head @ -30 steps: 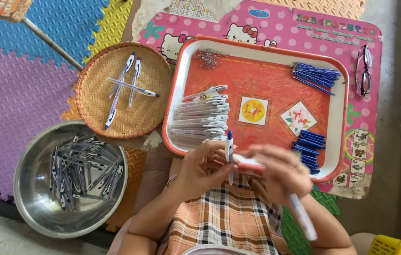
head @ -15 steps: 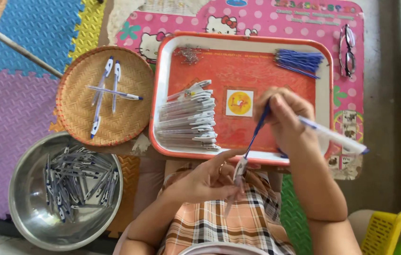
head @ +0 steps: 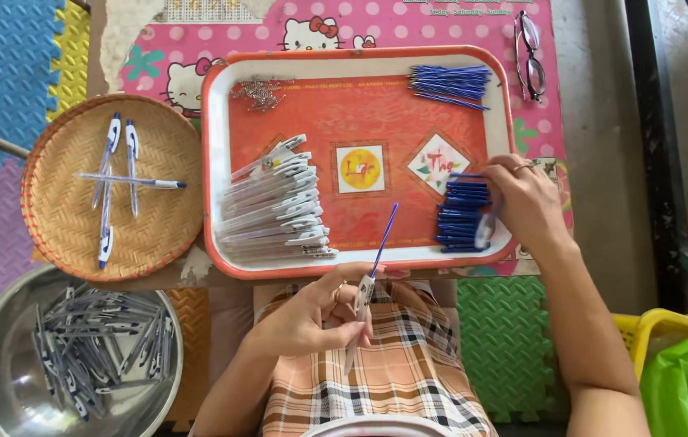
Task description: The person assembles pens by inserting ink refills into pen bodies, attaching caps, and sorting them into a basket and tray.
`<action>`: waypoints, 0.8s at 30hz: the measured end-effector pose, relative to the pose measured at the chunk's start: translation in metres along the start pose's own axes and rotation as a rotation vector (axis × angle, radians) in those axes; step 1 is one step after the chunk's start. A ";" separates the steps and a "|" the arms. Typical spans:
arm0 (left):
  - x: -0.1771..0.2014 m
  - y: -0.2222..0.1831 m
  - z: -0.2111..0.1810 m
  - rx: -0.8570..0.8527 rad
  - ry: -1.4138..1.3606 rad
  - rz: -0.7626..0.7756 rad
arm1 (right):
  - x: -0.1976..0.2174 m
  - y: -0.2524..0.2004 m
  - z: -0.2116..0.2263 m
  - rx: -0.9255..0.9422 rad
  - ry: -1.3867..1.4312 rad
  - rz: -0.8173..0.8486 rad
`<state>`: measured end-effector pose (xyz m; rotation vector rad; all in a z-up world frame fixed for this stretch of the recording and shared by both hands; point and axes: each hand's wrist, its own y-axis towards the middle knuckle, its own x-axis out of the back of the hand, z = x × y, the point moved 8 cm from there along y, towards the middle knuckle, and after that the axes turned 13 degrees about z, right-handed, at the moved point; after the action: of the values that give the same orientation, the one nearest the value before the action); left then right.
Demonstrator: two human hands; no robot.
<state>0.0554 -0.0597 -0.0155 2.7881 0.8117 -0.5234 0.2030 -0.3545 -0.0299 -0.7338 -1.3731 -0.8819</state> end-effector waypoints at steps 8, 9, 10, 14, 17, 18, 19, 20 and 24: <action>0.009 -0.004 0.012 0.037 -0.068 -0.059 | -0.017 0.023 0.015 0.031 0.099 0.063; 0.008 -0.006 0.011 0.032 -0.053 -0.056 | -0.022 0.023 0.015 0.006 0.086 0.091; 0.008 -0.006 0.007 0.031 -0.052 -0.059 | -0.022 0.024 0.015 0.010 0.087 0.091; 0.011 -0.006 0.001 0.017 -0.021 -0.089 | -0.011 0.038 0.007 -0.021 0.054 0.011; 0.012 -0.006 -0.001 0.020 -0.058 -0.099 | -0.012 0.069 -0.007 0.015 0.056 -0.084; 0.012 -0.006 -0.001 0.041 -0.084 -0.099 | -0.016 0.081 -0.012 0.025 0.020 -0.108; 0.014 -0.007 0.002 0.038 -0.078 -0.101 | -0.020 0.091 -0.016 0.029 0.019 -0.112; 0.015 -0.009 0.004 0.023 -0.072 -0.102 | -0.028 0.102 -0.023 -0.009 0.006 -0.070; 0.018 -0.010 -0.001 0.046 -0.125 -0.115 | -0.039 0.123 -0.036 -0.106 -0.012 0.032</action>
<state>0.0643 -0.0426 -0.0225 2.7278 0.9479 -0.7371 0.3282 -0.3203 -0.0641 -0.8412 -1.3299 -0.9318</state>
